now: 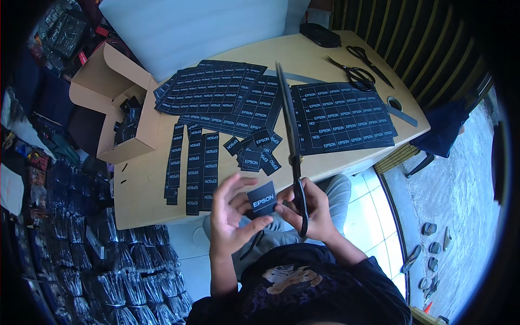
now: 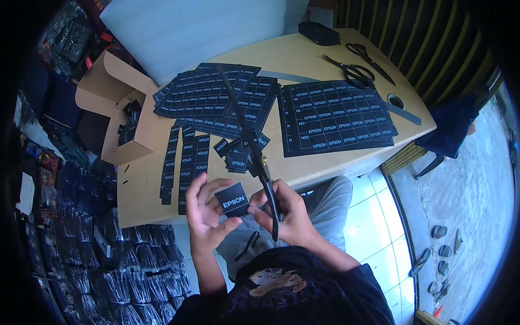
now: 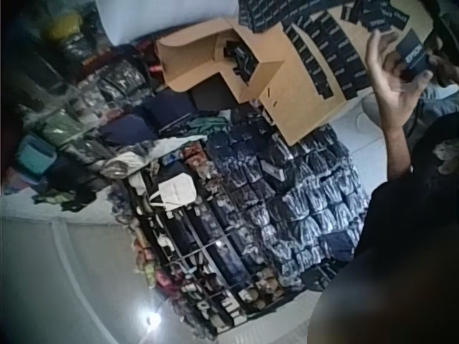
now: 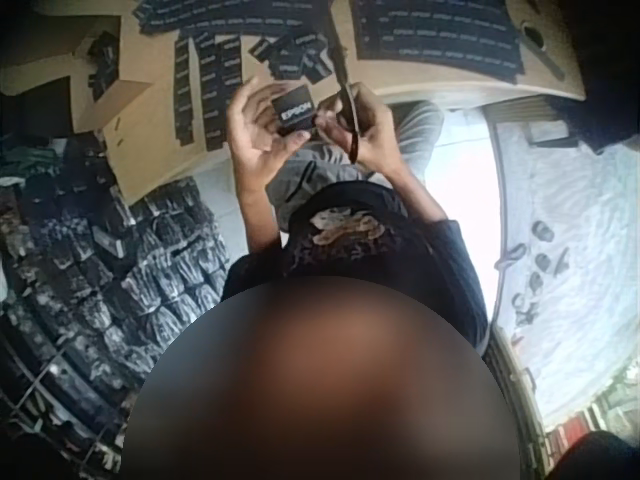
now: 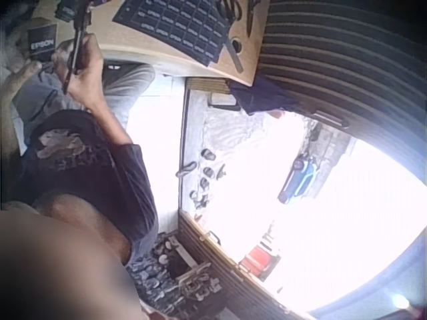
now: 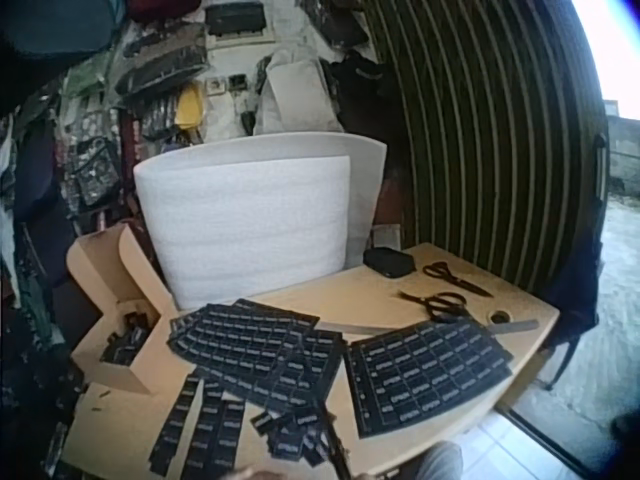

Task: Cutting black EPSON brand labels from a sheet using scissors.

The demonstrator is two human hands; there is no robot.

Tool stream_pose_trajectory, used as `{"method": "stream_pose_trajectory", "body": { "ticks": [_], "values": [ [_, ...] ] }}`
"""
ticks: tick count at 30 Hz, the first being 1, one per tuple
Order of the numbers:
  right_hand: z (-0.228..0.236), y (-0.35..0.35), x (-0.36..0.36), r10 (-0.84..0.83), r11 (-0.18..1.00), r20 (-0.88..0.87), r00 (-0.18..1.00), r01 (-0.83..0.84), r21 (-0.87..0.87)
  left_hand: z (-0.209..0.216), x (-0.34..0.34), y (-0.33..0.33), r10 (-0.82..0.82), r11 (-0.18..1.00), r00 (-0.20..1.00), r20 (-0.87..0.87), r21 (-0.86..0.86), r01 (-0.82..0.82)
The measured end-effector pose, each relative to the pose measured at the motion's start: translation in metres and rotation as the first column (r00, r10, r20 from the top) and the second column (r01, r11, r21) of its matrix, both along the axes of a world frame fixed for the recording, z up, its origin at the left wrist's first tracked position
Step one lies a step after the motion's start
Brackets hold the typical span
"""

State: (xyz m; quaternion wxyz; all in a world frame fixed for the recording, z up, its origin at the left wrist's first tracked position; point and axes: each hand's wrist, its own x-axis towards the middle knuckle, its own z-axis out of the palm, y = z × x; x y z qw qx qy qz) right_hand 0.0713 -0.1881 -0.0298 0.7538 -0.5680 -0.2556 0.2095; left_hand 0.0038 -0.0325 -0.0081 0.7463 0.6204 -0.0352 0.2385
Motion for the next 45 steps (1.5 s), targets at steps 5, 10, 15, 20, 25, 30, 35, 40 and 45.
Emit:
{"method": "stream_pose_trajectory", "body": {
  "ticks": [5,10,15,20,25,30,35,40,45],
  "values": [
    [0.003,0.005,0.005,-0.01,1.0,-0.083,0.997,0.009,-0.02,-0.017,-0.011,0.006,-0.07,0.972,0.997,-0.024,0.223,0.073],
    [0.009,0.009,0.003,-0.015,1.0,-0.019,1.0,0.015,-0.019,-0.013,-0.012,0.0,0.064,0.982,0.998,-0.02,0.179,-0.06],
    [0.01,0.009,0.005,-0.019,0.999,-0.053,0.998,0.017,-0.05,-0.021,-0.009,-0.005,0.081,0.995,0.996,0.026,0.058,-0.083],
    [0.012,0.006,0.006,0.011,0.998,-0.049,0.999,-0.015,-0.066,-0.022,-0.01,0.007,0.047,0.984,0.992,-0.121,0.178,-0.025],
    [0.006,0.004,0.007,0.019,0.998,-0.047,0.999,-0.021,-0.056,-0.016,-0.006,0.01,0.015,0.98,0.994,-0.106,0.201,0.007],
    [-0.007,-0.026,0.016,0.093,0.987,0.01,0.996,-0.091,-0.131,-0.013,-0.009,0.019,0.059,0.97,0.994,-0.089,0.238,-0.037],
    [-0.002,-0.068,0.02,0.226,0.918,-0.029,0.974,-0.223,-0.327,-0.004,-0.011,0.032,0.029,0.982,0.996,-0.085,0.186,-0.013],
    [0.004,-0.104,0.032,0.513,0.701,0.116,0.851,-0.338,-0.628,0.002,-0.016,0.049,-0.038,0.977,0.995,-0.093,0.204,0.056],
    [0.01,-0.117,0.044,0.705,0.607,0.085,0.704,-0.538,-0.585,0.006,-0.017,0.061,-0.125,0.949,0.973,-0.196,0.262,0.174]
  ]
}}
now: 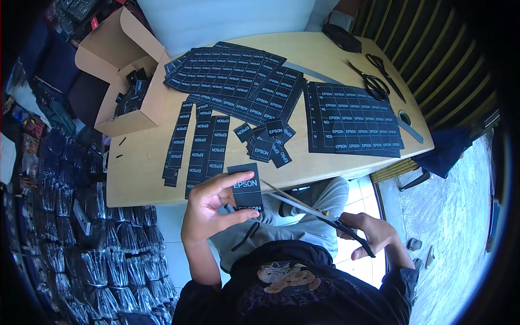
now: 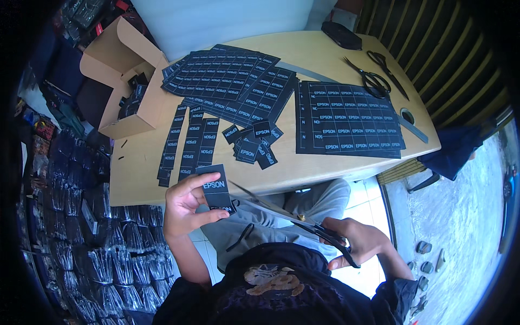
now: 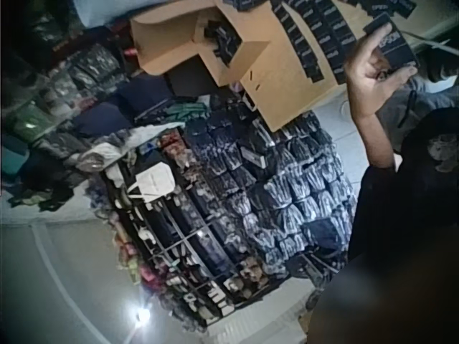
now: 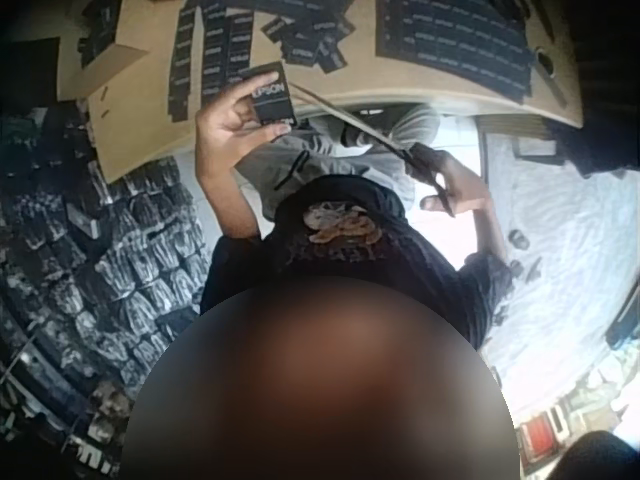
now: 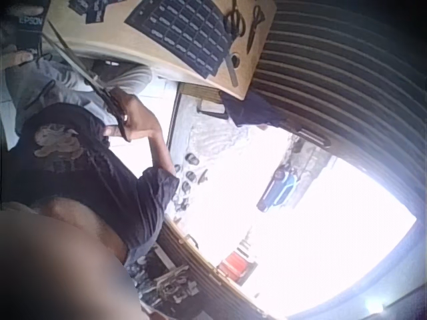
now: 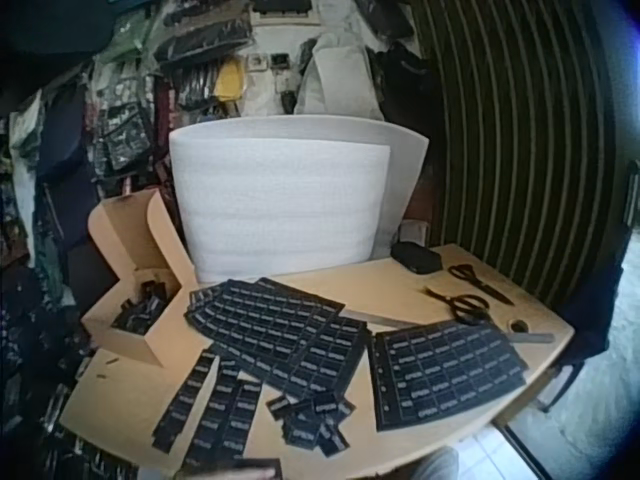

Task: Cutting black EPSON brand labels from a sheet using scissors.

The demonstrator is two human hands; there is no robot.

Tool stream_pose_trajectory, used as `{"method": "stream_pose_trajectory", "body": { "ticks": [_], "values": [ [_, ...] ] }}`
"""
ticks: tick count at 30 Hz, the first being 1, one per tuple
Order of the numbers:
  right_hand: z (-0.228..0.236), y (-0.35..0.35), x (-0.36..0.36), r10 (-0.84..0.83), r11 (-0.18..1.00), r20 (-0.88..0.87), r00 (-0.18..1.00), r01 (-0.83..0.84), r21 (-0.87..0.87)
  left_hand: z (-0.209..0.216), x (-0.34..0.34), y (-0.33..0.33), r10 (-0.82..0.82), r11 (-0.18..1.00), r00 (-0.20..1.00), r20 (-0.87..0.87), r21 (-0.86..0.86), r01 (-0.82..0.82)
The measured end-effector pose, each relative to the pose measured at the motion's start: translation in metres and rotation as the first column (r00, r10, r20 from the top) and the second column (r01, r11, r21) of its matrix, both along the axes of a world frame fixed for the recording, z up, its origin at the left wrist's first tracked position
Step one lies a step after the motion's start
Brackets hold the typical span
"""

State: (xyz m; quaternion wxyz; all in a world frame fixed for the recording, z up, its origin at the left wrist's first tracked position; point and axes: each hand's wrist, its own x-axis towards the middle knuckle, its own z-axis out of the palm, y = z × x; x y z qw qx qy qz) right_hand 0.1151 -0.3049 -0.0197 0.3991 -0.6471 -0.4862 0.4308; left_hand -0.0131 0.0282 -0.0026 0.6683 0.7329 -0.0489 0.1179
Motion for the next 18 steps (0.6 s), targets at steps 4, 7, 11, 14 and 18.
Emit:
{"method": "stream_pose_trajectory", "body": {
  "ticks": [4,7,11,14,18],
  "values": [
    [0.013,-0.003,0.003,0.087,0.996,-0.051,0.995,-0.089,-0.029,0.003,0.006,0.003,-0.128,0.992,0.992,0.002,-0.019,0.128],
    [0.01,0.001,0.014,0.145,0.989,-0.058,0.988,-0.148,-0.033,0.0,0.003,0.007,-0.095,0.994,0.993,-0.068,0.037,0.098],
    [0.008,0.004,0.017,0.171,0.984,-0.07,0.983,-0.174,-0.044,0.003,0.002,0.006,-0.123,0.985,0.989,-0.084,0.108,0.131],
    [0.01,0.004,0.016,0.178,0.982,-0.074,0.981,-0.181,-0.043,0.005,0.007,0.002,-0.204,0.966,0.972,-0.117,0.137,0.219],
    [0.012,0.008,0.018,0.193,0.979,-0.091,0.977,-0.199,-0.055,0.003,0.013,-0.008,-0.282,0.957,0.943,-0.175,0.015,0.289]
  ]
}}
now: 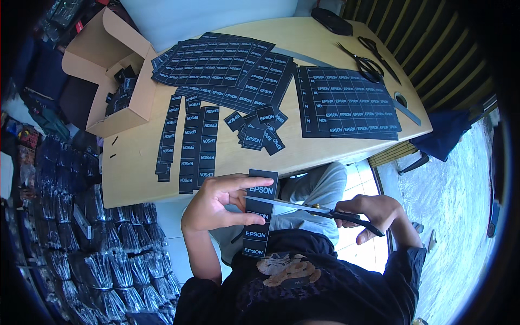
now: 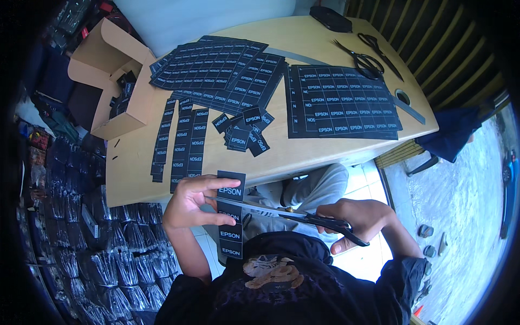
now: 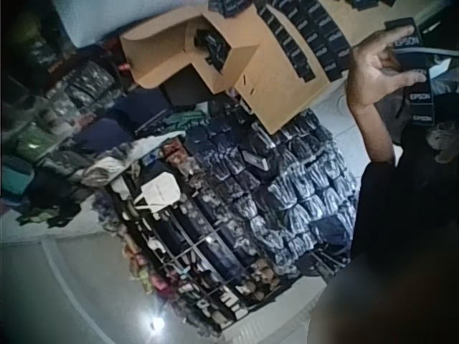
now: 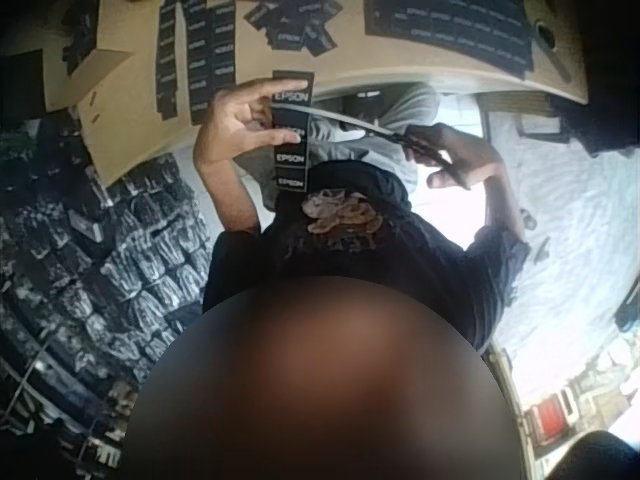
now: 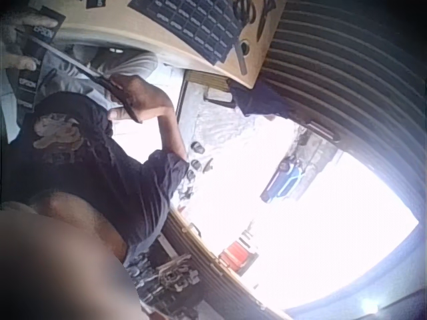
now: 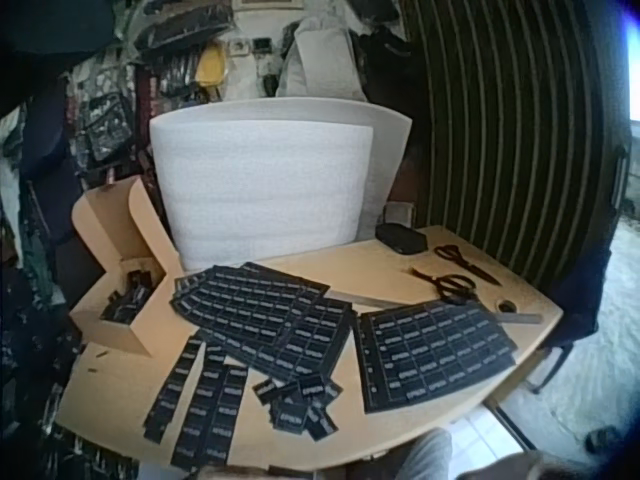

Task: Cutting black EPSON brand labels from a sheet using scissors.

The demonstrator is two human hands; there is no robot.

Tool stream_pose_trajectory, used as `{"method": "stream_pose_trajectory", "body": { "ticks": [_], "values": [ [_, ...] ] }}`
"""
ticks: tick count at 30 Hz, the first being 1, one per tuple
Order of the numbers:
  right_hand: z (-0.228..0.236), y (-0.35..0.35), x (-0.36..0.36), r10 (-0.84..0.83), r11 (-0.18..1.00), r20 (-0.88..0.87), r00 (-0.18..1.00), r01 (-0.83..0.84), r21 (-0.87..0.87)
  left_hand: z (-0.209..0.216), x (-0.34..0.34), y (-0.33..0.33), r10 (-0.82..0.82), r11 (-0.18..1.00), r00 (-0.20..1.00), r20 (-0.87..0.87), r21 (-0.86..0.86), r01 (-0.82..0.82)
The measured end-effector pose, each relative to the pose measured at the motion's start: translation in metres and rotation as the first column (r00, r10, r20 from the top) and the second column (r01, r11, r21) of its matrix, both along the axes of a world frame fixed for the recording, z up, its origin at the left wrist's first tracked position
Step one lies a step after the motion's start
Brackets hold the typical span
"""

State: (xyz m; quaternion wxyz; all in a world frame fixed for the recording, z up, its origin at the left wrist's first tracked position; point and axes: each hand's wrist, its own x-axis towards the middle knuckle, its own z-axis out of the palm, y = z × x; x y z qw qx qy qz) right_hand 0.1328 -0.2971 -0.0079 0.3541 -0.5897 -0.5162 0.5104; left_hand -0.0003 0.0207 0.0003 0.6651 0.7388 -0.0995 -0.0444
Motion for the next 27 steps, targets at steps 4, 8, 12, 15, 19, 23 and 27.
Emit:
{"method": "stream_pose_trajectory", "body": {
  "ticks": [4,8,12,15,19,23,27],
  "values": [
    [-0.004,0.003,0.0,-0.001,0.999,-0.009,1.0,0.001,0.037,0.002,0.002,-0.002,-0.045,0.999,0.998,-0.037,0.021,0.046],
    [-0.008,0.002,-0.001,0.004,0.999,-0.023,1.0,-0.003,0.047,-0.002,0.008,-0.005,-0.075,0.997,0.997,-0.001,0.037,0.075],
    [-0.007,0.004,-0.001,0.01,0.998,-0.023,1.0,-0.008,0.067,-0.005,0.009,-0.005,-0.079,0.995,0.997,0.018,0.058,0.078],
    [-0.007,0.004,0.0,0.006,0.999,-0.033,0.999,-0.005,0.042,-0.006,0.009,-0.003,-0.097,0.99,0.995,-0.018,0.099,0.098],
    [-0.008,0.005,0.004,0.052,0.999,-0.023,0.998,-0.052,0.002,-0.006,0.008,-0.003,-0.09,0.986,0.995,-0.047,0.134,0.095],
    [-0.007,0.006,0.005,0.086,0.996,-0.01,0.996,-0.086,-0.022,-0.007,0.011,-0.004,-0.092,0.992,0.996,0.004,0.091,0.091],
    [-0.007,0.007,0.005,0.07,0.997,-0.027,0.997,-0.071,-0.035,-0.009,0.012,-0.006,-0.069,0.996,0.997,0.035,0.056,0.067]
  ]
}}
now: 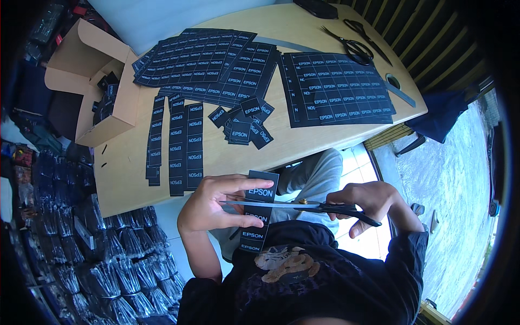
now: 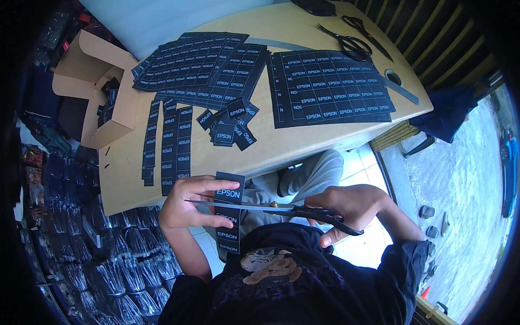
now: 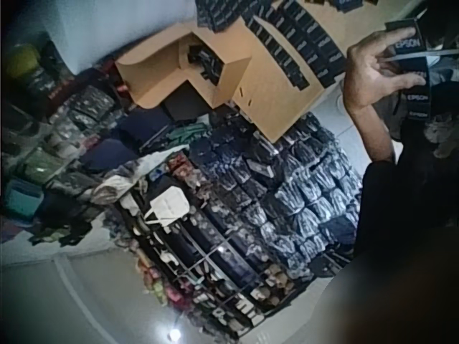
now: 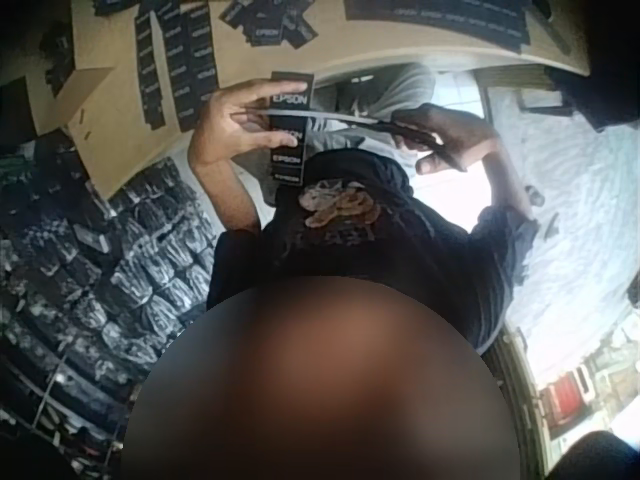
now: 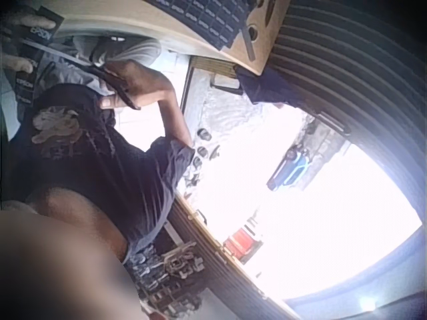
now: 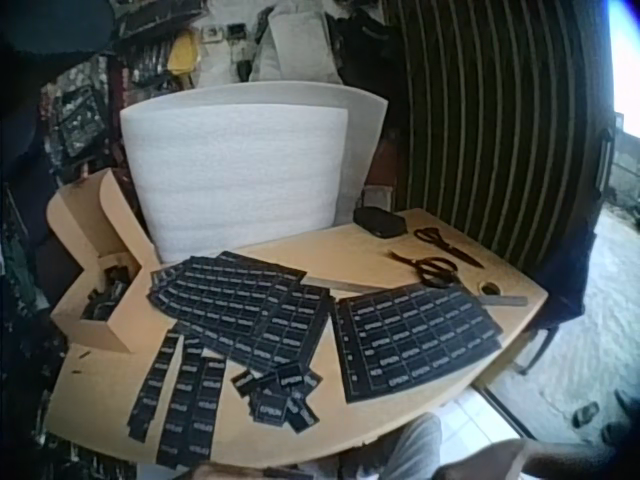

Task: Cutting black EPSON brand labels from a sheet using scissors.

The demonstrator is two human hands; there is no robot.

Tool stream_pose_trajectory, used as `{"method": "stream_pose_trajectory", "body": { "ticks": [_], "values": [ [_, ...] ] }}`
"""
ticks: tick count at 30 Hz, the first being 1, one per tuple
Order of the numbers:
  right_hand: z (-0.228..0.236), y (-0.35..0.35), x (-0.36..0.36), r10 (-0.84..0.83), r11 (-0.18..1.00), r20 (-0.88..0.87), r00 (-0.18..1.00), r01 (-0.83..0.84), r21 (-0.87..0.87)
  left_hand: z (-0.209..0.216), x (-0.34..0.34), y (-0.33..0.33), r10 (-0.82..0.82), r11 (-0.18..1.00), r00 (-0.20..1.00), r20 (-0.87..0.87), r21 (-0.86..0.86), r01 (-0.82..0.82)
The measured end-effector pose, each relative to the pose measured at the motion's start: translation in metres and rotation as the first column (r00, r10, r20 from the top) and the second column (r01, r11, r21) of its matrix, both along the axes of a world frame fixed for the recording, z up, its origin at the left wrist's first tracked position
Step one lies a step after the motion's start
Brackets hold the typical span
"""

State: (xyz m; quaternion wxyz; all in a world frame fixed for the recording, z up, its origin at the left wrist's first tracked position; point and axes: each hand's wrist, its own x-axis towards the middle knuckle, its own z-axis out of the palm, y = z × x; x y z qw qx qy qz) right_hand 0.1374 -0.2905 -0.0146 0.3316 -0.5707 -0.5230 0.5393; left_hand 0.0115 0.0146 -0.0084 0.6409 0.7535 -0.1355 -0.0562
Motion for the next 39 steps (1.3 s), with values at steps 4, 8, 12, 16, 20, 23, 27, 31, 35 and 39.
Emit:
{"method": "stream_pose_trajectory", "body": {
  "ticks": [4,8,12,16,20,23,27,31,35,39],
  "values": [
    [0.001,0.0,0.0,-0.004,1.0,-0.005,1.0,0.004,-0.023,0.001,0.0,0.002,-0.01,0.999,1.0,0.007,0.031,0.01],
    [0.001,0.001,0.0,-0.005,1.0,0.01,1.0,0.005,0.011,0.003,0.0,0.003,-0.028,0.997,0.999,-0.015,0.067,0.029],
    [-0.003,0.0,-0.001,-0.001,0.999,0.013,1.0,0.001,0.051,0.007,0.002,0.003,-0.048,0.996,0.998,-0.034,0.069,0.05],
    [0.001,-0.001,-0.005,-0.089,0.992,-0.027,0.996,0.091,0.088,0.006,0.002,0.002,-0.037,0.999,0.999,-0.012,0.037,0.038],
    [0.002,-0.001,-0.006,-0.097,0.99,-0.046,0.994,0.101,0.094,0.008,0.002,0.002,-0.058,0.998,0.998,-0.03,0.027,0.059],
    [-0.001,-0.003,-0.008,-0.099,0.991,-0.055,0.994,0.103,0.088,0.01,0.003,0.002,-0.068,0.997,0.997,-0.037,0.039,0.07],
    [-0.001,-0.004,-0.009,-0.105,0.988,-0.048,0.993,0.11,0.109,0.012,0.003,0.001,-0.071,0.997,0.994,-0.085,0.027,0.073],
    [0.0,-0.004,-0.009,-0.105,0.988,-0.06,0.993,0.111,0.109,0.013,0.003,-0.001,-0.063,0.998,0.996,-0.063,0.003,0.064],
    [0.001,-0.004,-0.011,-0.112,0.989,-0.044,0.993,0.116,0.091,0.014,0.003,-0.001,-0.067,0.998,0.994,-0.082,0.011,0.068],
    [0.001,-0.006,-0.01,-0.105,0.99,-0.042,0.994,0.109,0.093,0.013,0.003,0.0,-0.073,0.997,0.996,-0.055,0.031,0.074]
  ]
}}
